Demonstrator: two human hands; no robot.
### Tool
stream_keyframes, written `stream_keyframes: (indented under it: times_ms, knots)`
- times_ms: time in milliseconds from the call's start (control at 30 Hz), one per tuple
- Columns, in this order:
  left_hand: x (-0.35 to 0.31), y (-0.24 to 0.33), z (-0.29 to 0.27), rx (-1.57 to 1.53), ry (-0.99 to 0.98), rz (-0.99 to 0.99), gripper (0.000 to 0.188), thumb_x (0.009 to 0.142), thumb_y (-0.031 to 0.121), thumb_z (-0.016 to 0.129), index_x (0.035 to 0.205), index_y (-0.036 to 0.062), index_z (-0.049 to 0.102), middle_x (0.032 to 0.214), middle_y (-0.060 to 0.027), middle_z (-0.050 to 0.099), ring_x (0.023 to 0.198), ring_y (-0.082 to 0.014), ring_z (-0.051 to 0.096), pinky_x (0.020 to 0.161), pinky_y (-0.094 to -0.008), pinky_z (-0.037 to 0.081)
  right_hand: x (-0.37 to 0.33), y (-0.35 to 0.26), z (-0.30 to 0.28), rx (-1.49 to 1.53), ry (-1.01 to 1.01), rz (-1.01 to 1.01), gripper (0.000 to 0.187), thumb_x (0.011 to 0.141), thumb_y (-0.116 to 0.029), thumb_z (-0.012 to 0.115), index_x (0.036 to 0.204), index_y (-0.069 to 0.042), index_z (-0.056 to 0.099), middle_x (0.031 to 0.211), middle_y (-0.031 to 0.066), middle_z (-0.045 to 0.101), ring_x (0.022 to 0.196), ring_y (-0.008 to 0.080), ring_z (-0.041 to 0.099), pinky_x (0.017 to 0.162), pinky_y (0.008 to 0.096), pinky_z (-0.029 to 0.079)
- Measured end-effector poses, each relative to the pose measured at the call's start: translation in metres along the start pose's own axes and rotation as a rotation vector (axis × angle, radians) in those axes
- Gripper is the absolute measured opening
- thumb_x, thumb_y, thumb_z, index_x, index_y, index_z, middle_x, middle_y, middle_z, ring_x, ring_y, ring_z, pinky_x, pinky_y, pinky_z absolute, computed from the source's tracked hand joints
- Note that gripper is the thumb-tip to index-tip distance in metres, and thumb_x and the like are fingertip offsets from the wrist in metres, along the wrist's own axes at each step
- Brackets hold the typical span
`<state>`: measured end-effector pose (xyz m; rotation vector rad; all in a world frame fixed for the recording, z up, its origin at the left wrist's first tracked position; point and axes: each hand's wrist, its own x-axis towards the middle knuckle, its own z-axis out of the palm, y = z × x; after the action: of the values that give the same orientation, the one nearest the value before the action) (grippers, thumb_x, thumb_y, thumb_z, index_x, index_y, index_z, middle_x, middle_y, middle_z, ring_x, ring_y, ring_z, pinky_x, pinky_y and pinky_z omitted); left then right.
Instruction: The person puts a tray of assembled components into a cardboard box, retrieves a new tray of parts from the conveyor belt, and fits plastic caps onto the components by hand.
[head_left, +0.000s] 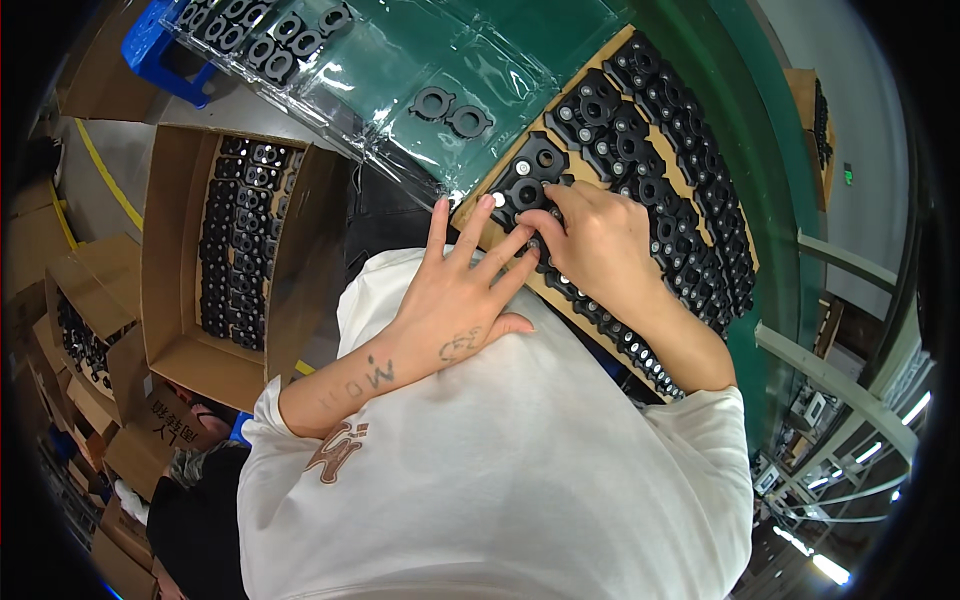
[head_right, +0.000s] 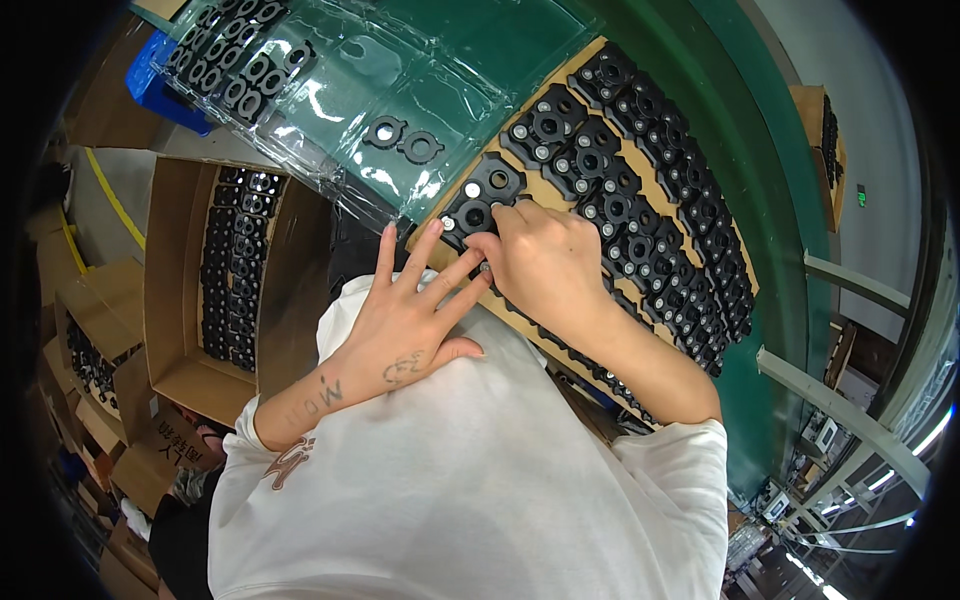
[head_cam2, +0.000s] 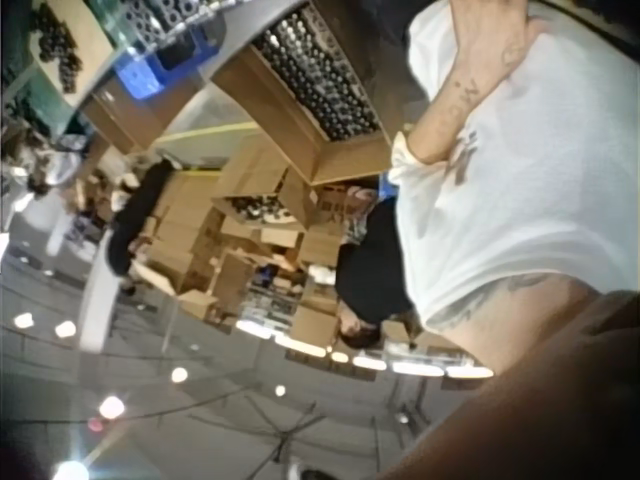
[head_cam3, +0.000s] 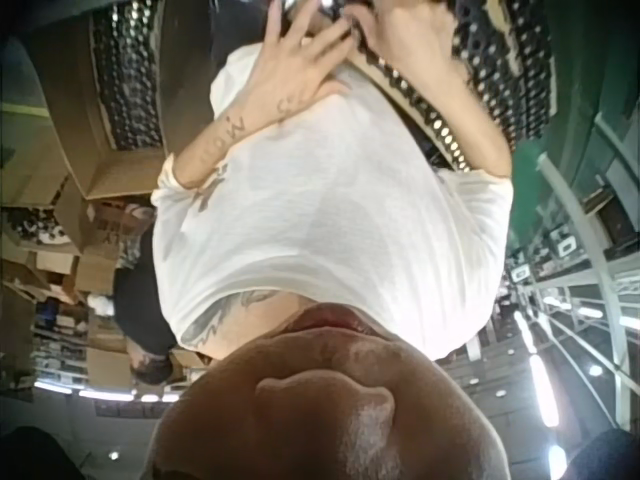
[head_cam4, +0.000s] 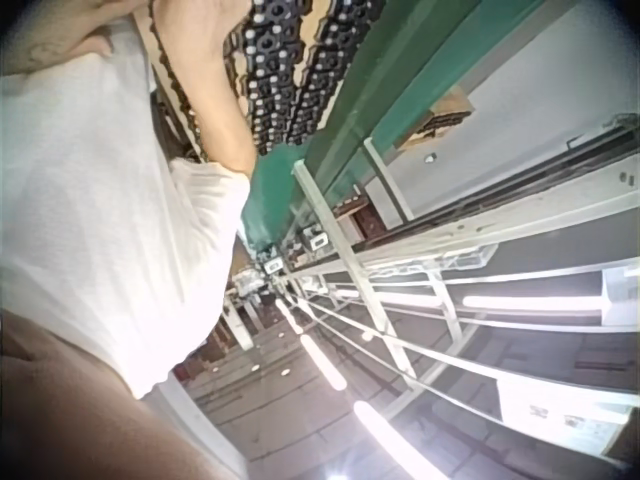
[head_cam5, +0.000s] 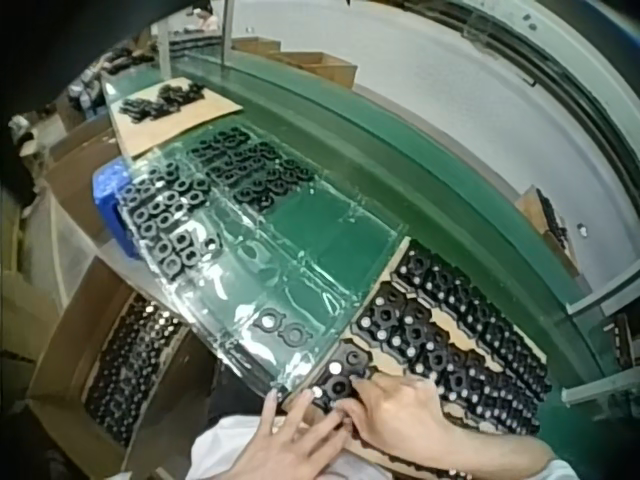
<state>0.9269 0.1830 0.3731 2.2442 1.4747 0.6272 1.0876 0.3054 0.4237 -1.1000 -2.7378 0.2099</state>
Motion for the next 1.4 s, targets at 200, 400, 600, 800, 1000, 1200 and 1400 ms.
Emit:
stream_keyframes:
  times_ms: [200, 400, 600, 800, 1000, 1200, 1400]
  knots:
    - [-0.001, -0.005, -0.001, 0.003, -0.003, 0.004, 0.07, 0.09, 0.061, 0.06, 0.137, 0.0084, 0.058, 0.153, -0.0083, 0.046, 0.15, -0.0444, 0.024, 0.119, -0.0726, 0.012, 0.001, -0.003, 0.012, -0.08, 0.017, 0.042, 0.03, 0.079, -0.028, 0.08, 0.062, -0.008, 0.066, 0.054, 0.0043, 0.057, 0.042, 0.0229, 0.051, 0.043, 0.0325, 0.043]
    - [-0.003, 0.0, 0.0, 0.018, -0.004, 0.015, 0.07, 0.091, 0.061, 0.059, 0.136, 0.0081, 0.058, 0.153, -0.0084, 0.045, 0.151, -0.0442, 0.023, 0.119, -0.0727, 0.012, 0.01, 0.001, -0.009, -0.024, -0.043, 0.073, 0.034, 0.079, -0.033, 0.081, 0.062, -0.007, 0.067, 0.054, 0.003, 0.056, 0.044, 0.0228, 0.053, 0.045, 0.0312, 0.044]
    - [0.001, 0.013, -0.011, 0.015, -0.01, 0.053, 0.068, 0.093, 0.06, 0.057, 0.136, 0.0083, 0.059, 0.155, -0.0067, 0.044, 0.151, -0.0431, 0.023, 0.119, -0.0722, 0.011, 0.074, 0.01, 0.0, 0.052, 0.065, -0.21, 0.016, 0.083, -0.022, 0.078, 0.086, -0.007, 0.075, 0.09, 0.0035, 0.065, 0.08, 0.0203, 0.062, 0.071, 0.032, 0.051]
    - [0.001, 0.022, -0.015, -0.014, -0.091, 0.14, 0.066, 0.095, 0.059, 0.053, 0.139, 0.0102, 0.057, 0.158, -0.0019, 0.043, 0.154, -0.0363, 0.022, 0.121, -0.0706, 0.008, 0.1, 0.011, 0.029, -0.086, -0.085, -0.194, 0.011, 0.083, -0.018, 0.076, 0.085, -0.007, 0.074, 0.092, 0.0028, 0.063, 0.086, 0.0222, 0.063, 0.077, 0.034, 0.052]
    - [0.001, 0.017, -0.003, -0.053, -0.134, 0.19, 0.064, 0.096, 0.059, 0.053, 0.136, 0.0092, 0.059, 0.156, -0.0021, 0.046, 0.154, -0.031, 0.024, 0.122, -0.0695, 0.007, 0.063, 0.01, -0.029, 0.257, -0.025, -0.114, 0.013, 0.081, -0.014, 0.08, 0.085, -0.005, 0.071, 0.096, 0.003, 0.065, 0.085, 0.0212, 0.062, 0.075, 0.0322, 0.051]
    - [0.003, 0.019, 0.008, -0.042, -0.115, 0.177, 0.065, 0.095, 0.06, 0.053, 0.134, 0.0081, 0.061, 0.152, -0.003, 0.049, 0.153, -0.0296, 0.026, 0.122, -0.0696, 0.006, -0.02, 0.025, -0.042, 0.296, -0.076, -0.074, 0.035, 0.075, -0.005, 0.082, 0.107, -0.001, 0.069, 0.1, 0.0081, 0.066, 0.077, 0.0243, 0.061, 0.071, 0.0335, 0.052]
    - [0.006, 0.023, 0.013, -0.052, -0.119, 0.158, 0.066, 0.095, 0.06, 0.054, 0.134, 0.007, 0.061, 0.151, -0.0038, 0.051, 0.153, -0.031, 0.028, 0.121, -0.0698, 0.006, -0.047, 0.029, -0.02, 0.301, -0.135, -0.069, 0.037, 0.076, -0.006, 0.078, 0.111, 0.0, 0.067, 0.103, 0.0124, 0.064, 0.076, 0.0292, 0.064, 0.074, 0.0373, 0.054]
